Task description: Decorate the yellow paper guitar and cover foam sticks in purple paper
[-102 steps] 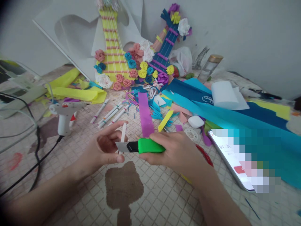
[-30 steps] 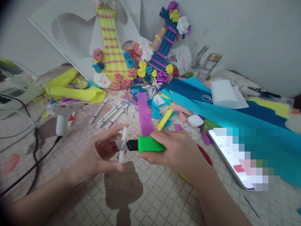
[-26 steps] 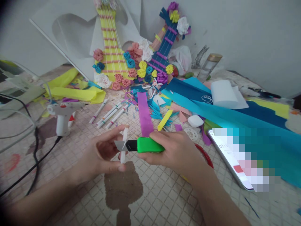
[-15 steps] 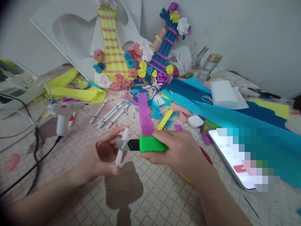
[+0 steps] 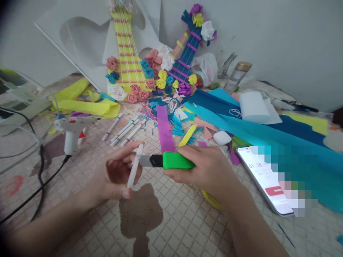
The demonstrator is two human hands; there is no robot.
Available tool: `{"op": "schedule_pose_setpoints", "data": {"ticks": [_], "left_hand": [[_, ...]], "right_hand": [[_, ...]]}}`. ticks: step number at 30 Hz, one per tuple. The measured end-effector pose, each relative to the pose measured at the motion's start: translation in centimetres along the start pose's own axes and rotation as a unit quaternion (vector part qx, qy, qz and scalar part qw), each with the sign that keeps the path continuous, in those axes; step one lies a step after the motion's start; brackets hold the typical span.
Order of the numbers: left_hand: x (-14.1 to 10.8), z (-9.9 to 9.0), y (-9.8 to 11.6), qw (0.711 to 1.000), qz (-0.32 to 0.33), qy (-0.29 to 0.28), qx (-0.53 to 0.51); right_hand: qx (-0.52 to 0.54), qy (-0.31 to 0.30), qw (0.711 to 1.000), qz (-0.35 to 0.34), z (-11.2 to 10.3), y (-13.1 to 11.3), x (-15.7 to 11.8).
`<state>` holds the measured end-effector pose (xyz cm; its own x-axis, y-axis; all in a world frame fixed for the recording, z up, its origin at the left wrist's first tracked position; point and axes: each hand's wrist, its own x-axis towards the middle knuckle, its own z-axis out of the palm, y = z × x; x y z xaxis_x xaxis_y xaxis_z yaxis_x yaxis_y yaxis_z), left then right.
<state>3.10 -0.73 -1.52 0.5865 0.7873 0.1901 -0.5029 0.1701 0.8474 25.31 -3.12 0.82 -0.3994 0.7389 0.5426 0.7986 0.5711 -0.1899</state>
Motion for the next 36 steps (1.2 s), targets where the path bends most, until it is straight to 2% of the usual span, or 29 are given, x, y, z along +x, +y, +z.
{"op": "schedule_pose_setpoints", "data": {"ticks": [8,13,22,28,36], "left_hand": [[-0.3,0.0,-0.8,1.000,-0.019,0.005,0.018],[-0.4,0.2,-0.7,1.000,-0.020,0.007,-0.008],[-0.3,0.0,-0.7,1.000,0.002,-0.006,-0.015],[-0.4,-0.1,-0.7,1.000,0.005,-0.011,-0.019],[-0.5,0.1,-0.3,1.000,0.008,-0.030,-0.007]], "right_hand": [[-0.013,0.001,1.000,-0.017,0.4,-0.4,0.0],[-0.004,-0.018,1.000,-0.006,0.3,-0.5,0.1],[-0.005,0.024,1.000,-0.004,0.1,-0.5,0.4],[0.009,0.007,1.000,0.006,-0.1,-0.2,0.1],[-0.049,0.034,0.998,0.018,-0.2,0.8,0.0]]}}
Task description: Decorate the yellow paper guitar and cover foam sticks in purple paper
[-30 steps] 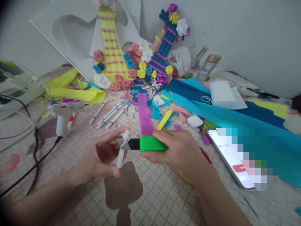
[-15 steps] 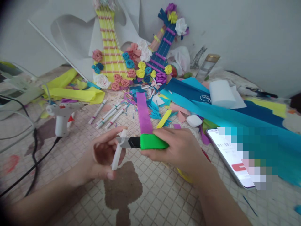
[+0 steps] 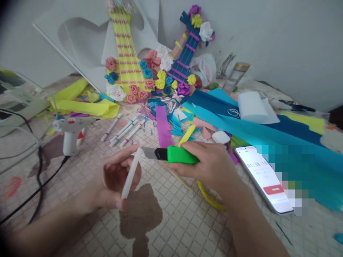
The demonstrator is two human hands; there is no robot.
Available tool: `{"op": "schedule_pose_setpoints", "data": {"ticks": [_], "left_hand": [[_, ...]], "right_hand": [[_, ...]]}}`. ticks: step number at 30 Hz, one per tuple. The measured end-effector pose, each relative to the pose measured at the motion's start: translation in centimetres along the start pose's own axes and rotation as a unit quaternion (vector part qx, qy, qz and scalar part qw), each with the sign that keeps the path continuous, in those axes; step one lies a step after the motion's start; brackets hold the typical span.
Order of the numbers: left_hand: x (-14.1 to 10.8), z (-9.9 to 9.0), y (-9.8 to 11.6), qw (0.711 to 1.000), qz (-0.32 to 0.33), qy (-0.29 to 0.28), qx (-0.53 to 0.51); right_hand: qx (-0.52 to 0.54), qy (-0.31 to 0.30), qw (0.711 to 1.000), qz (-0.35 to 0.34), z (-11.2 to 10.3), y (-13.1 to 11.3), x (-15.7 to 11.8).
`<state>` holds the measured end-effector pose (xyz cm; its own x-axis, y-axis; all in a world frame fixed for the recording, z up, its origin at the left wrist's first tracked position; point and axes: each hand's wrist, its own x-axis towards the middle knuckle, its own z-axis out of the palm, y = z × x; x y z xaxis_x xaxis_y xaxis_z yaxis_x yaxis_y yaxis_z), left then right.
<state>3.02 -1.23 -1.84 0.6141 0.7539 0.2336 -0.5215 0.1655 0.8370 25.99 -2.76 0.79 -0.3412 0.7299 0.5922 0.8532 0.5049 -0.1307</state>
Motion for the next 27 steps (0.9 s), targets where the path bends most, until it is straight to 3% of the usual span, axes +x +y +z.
{"op": "schedule_pose_setpoints", "data": {"ticks": [12,27], "left_hand": [[0.3,0.1,-0.3,1.000,0.004,0.022,0.014],[-0.1,-0.1,-0.1,0.999,0.020,-0.015,0.025]], "right_hand": [[0.070,-0.023,0.997,-0.014,0.0,-1.7,0.6],[0.025,0.000,0.999,0.031,-0.2,-0.4,0.0]]}}
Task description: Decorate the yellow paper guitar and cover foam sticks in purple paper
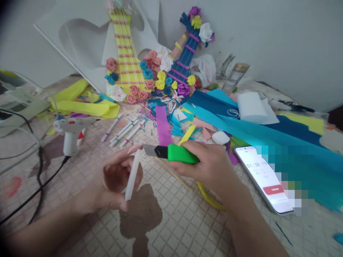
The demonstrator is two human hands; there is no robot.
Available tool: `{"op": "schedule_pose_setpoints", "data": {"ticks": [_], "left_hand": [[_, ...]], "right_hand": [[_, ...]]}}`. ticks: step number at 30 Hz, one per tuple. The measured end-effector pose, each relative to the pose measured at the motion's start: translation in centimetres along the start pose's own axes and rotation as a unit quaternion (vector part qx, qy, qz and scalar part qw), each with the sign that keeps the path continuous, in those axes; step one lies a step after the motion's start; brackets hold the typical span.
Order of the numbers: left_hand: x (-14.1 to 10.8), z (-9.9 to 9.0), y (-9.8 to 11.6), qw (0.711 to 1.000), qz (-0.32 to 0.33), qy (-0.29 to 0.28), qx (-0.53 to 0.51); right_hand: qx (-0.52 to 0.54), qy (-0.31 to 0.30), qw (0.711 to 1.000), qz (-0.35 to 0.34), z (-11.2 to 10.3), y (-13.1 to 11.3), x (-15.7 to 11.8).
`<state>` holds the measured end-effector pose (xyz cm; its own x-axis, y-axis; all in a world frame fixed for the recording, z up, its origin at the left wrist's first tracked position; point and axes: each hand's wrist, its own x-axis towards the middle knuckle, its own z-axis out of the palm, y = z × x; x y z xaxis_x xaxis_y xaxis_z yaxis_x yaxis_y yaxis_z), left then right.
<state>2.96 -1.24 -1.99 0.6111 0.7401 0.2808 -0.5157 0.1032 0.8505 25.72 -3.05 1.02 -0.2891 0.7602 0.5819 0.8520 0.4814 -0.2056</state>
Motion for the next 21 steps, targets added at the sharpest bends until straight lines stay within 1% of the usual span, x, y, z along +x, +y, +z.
{"op": "schedule_pose_setpoints", "data": {"ticks": [4,6,8,9,10,12,13,14,15,17,18,19,21], "left_hand": [[0.0,0.1,0.1,1.000,0.000,0.008,0.005],[0.0,0.1,0.1,1.000,-0.003,0.007,0.012],[-0.1,0.1,0.0,0.999,-0.007,0.010,0.035],[-0.1,0.1,0.0,0.998,-0.012,0.014,0.060],[-0.1,0.1,-0.1,0.995,-0.017,0.018,0.098],[-0.2,0.1,-0.3,0.980,-0.019,0.017,0.196],[-0.2,0.1,-0.4,0.968,-0.013,0.011,0.249],[-0.2,0.0,-0.6,0.954,-0.003,0.002,0.300],[-0.2,0.0,-0.7,0.938,0.010,-0.008,0.345],[-0.2,-0.1,-0.8,0.908,0.036,-0.026,0.416],[-0.3,-0.2,-0.9,0.896,0.046,-0.031,0.441],[-0.3,-0.2,-1.0,0.887,0.054,-0.033,0.457],[-0.4,-0.3,-1.0,0.881,0.066,-0.032,0.468]], "right_hand": [[0.016,-0.001,0.999,0.045,0.1,0.2,0.0],[0.028,0.008,0.995,0.094,0.3,0.4,0.0],[0.095,0.011,0.982,0.165,0.5,0.5,0.0],[0.156,0.004,0.967,0.199,0.7,0.4,0.0],[0.229,-0.006,0.947,0.226,0.9,0.2,0.0],[0.361,-0.027,0.896,0.257,1.1,-0.7,0.0],[0.397,-0.038,0.876,0.271,1.2,-1.2,0.1],[0.410,-0.051,0.864,0.288,1.3,-1.8,0.1],[0.409,-0.066,0.858,0.304,1.3,-2.3,0.1],[0.388,-0.096,0.858,0.323,1.3,-3.1,0.1],[0.375,-0.107,0.863,0.322,1.3,-3.3,0.1],[0.362,-0.113,0.870,0.314,1.4,-3.5,0.1],[0.328,-0.113,0.891,0.291,1.4,-3.5,0.1]]}}
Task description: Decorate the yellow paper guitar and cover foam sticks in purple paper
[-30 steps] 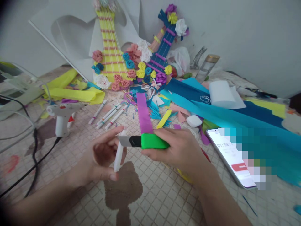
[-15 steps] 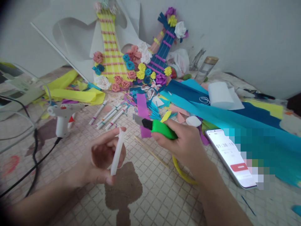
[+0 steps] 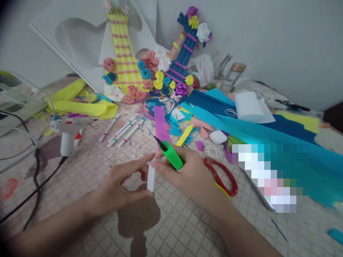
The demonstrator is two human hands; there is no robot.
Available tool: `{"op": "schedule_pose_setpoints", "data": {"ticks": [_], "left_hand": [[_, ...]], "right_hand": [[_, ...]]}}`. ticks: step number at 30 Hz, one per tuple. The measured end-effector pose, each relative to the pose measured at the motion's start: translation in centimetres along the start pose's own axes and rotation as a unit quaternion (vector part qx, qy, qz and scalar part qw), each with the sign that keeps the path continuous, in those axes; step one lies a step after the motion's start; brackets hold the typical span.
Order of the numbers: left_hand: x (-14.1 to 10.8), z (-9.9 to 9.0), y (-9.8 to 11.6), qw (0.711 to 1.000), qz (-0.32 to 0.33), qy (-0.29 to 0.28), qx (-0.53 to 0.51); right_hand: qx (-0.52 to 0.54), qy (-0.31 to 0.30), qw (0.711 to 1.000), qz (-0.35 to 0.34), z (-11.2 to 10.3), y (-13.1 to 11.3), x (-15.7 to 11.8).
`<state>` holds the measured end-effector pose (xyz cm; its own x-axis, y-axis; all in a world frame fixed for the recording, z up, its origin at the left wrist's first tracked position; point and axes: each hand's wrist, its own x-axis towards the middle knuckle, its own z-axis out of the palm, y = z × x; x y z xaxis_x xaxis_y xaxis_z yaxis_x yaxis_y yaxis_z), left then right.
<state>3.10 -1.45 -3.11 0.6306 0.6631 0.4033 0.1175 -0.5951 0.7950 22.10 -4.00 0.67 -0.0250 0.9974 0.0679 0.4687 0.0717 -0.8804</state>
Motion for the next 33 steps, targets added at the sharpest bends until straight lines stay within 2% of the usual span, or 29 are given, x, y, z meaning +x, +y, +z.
{"op": "schedule_pose_setpoints", "data": {"ticks": [5,8,12,15,18,22,25,33], "left_hand": [[-0.1,0.0,-0.1,1.000,-0.004,0.008,0.000],[-0.1,0.1,-0.2,1.000,-0.014,0.007,-0.023],[-0.1,0.0,-0.2,0.996,-0.044,0.010,-0.076],[0.0,0.0,-0.1,0.994,-0.062,0.026,-0.081],[0.1,-0.1,-0.1,0.994,-0.064,0.041,-0.083],[0.1,0.0,-0.2,0.992,-0.067,0.051,-0.091],[0.1,0.1,-0.3,0.990,-0.067,0.057,-0.112],[0.0,0.1,-0.5,0.985,-0.065,0.052,-0.149]], "right_hand": [[-0.079,0.066,0.994,-0.034,-0.2,0.5,0.5],[-0.114,0.113,0.987,-0.023,-0.4,0.8,0.9],[-0.200,0.223,0.954,0.000,-1.3,1.2,1.5],[-0.184,0.251,0.950,0.018,-1.9,1.4,1.8],[-0.095,0.203,0.974,0.028,-1.9,1.4,1.8],[0.046,0.069,0.996,0.036,-0.7,1.1,1.3],[0.107,-0.013,0.992,0.068,0.3,0.7,0.8],[0.148,-0.145,0.974,0.089,1.1,0.3,0.5]]}}
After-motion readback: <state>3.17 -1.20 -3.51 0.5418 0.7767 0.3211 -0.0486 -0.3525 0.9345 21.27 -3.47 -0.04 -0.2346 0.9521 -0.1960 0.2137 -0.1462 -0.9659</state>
